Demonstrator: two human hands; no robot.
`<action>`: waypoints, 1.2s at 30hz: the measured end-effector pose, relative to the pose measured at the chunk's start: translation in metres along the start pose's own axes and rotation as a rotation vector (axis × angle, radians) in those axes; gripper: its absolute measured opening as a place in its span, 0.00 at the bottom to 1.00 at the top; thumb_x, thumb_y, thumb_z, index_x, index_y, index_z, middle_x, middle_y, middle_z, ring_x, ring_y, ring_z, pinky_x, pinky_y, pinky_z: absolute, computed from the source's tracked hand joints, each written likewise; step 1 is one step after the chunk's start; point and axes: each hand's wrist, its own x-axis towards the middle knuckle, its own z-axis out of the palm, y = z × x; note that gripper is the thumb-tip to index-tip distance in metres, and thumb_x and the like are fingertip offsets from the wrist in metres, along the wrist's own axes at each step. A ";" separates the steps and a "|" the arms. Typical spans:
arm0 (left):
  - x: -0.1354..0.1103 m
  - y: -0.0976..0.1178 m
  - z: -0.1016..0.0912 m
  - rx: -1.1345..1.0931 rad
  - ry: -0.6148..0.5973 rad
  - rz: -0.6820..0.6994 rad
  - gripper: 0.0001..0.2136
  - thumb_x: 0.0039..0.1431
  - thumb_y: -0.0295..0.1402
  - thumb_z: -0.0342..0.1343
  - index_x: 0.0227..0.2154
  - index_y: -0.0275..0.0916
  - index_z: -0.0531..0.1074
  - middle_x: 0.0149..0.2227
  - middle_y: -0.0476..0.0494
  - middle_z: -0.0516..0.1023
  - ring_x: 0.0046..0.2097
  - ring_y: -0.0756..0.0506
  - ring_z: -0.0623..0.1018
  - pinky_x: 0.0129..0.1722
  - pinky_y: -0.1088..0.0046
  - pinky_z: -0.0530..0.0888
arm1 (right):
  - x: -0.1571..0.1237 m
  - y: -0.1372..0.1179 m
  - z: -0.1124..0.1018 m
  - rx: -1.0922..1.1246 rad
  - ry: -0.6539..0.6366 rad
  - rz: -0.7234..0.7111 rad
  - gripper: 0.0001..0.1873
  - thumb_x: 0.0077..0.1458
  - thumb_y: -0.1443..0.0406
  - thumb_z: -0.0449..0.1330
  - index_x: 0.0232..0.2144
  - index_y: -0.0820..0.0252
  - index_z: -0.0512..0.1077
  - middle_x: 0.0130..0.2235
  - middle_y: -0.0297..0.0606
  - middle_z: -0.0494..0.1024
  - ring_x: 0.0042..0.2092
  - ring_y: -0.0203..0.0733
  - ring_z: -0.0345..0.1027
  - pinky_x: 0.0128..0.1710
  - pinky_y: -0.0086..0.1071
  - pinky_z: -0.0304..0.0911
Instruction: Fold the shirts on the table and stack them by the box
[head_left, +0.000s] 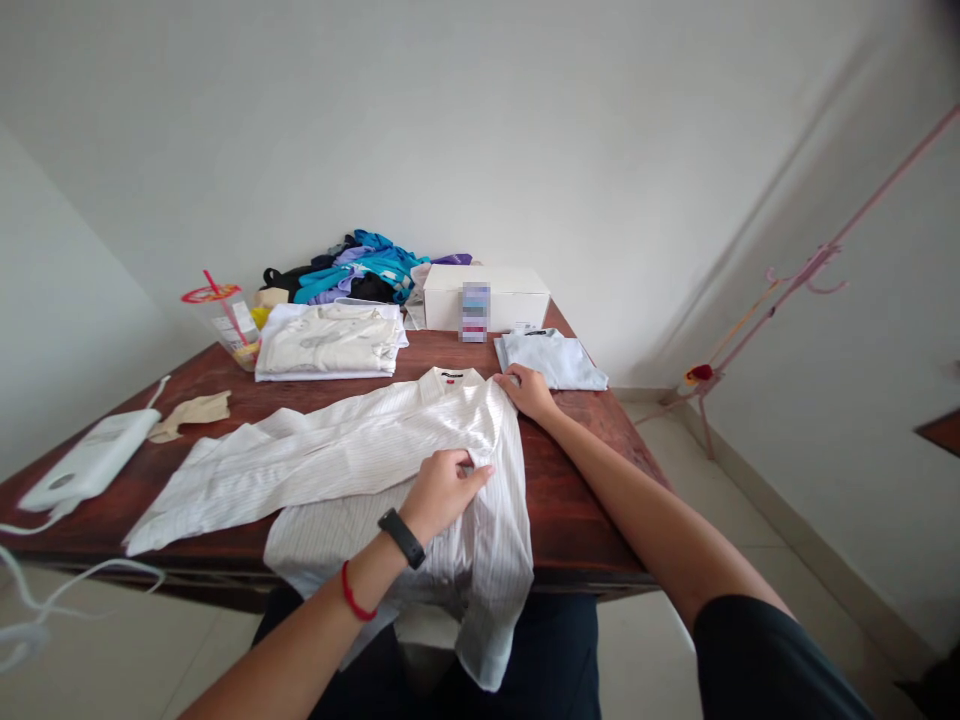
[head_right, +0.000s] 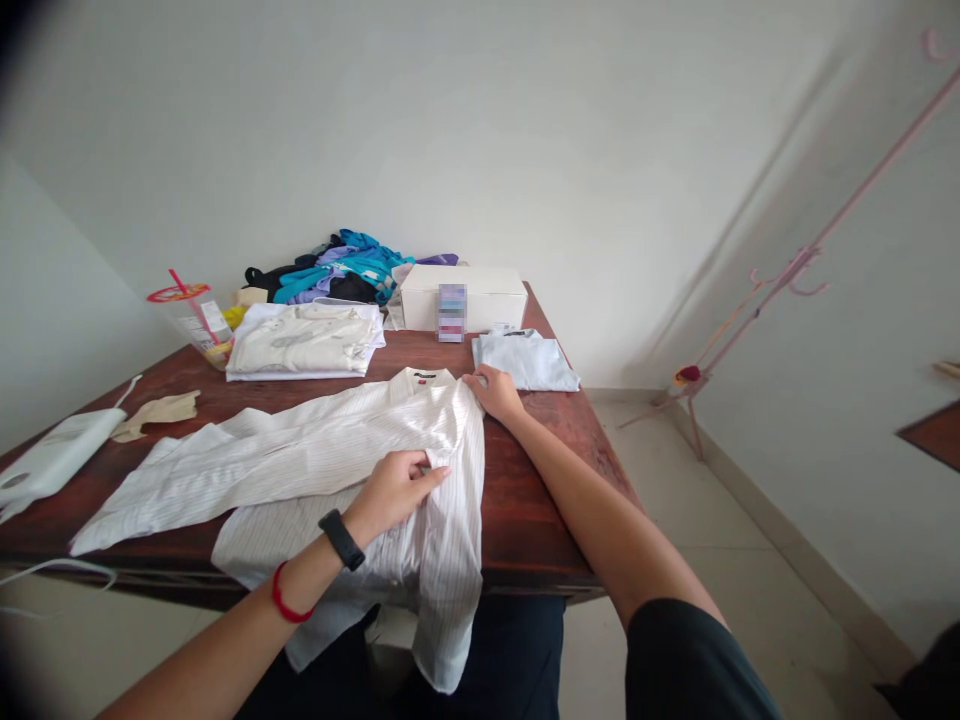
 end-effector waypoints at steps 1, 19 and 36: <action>-0.001 -0.001 0.000 0.062 0.091 0.065 0.17 0.60 0.46 0.54 0.23 0.39 0.66 0.20 0.50 0.69 0.23 0.48 0.70 0.26 0.73 0.61 | 0.000 0.001 0.000 0.003 0.000 -0.001 0.19 0.59 0.50 0.57 0.29 0.59 0.73 0.28 0.33 0.75 0.30 0.39 0.64 0.34 0.31 0.57; -0.036 0.003 0.003 -0.484 -0.083 0.107 0.35 0.59 0.35 0.61 0.66 0.48 0.52 0.45 0.43 0.77 0.39 0.46 0.78 0.35 0.73 0.76 | 0.001 0.000 0.001 0.021 0.039 -0.003 0.19 0.59 0.51 0.57 0.29 0.60 0.74 0.28 0.34 0.76 0.30 0.39 0.64 0.34 0.31 0.56; -0.103 -0.040 0.022 -0.348 -0.108 -0.083 0.20 0.62 0.45 0.57 0.48 0.37 0.81 0.31 0.42 0.82 0.28 0.46 0.75 0.29 0.73 0.72 | 0.005 -0.005 0.002 -0.088 -0.017 -0.028 0.15 0.62 0.56 0.58 0.31 0.60 0.75 0.34 0.37 0.78 0.35 0.40 0.68 0.39 0.30 0.59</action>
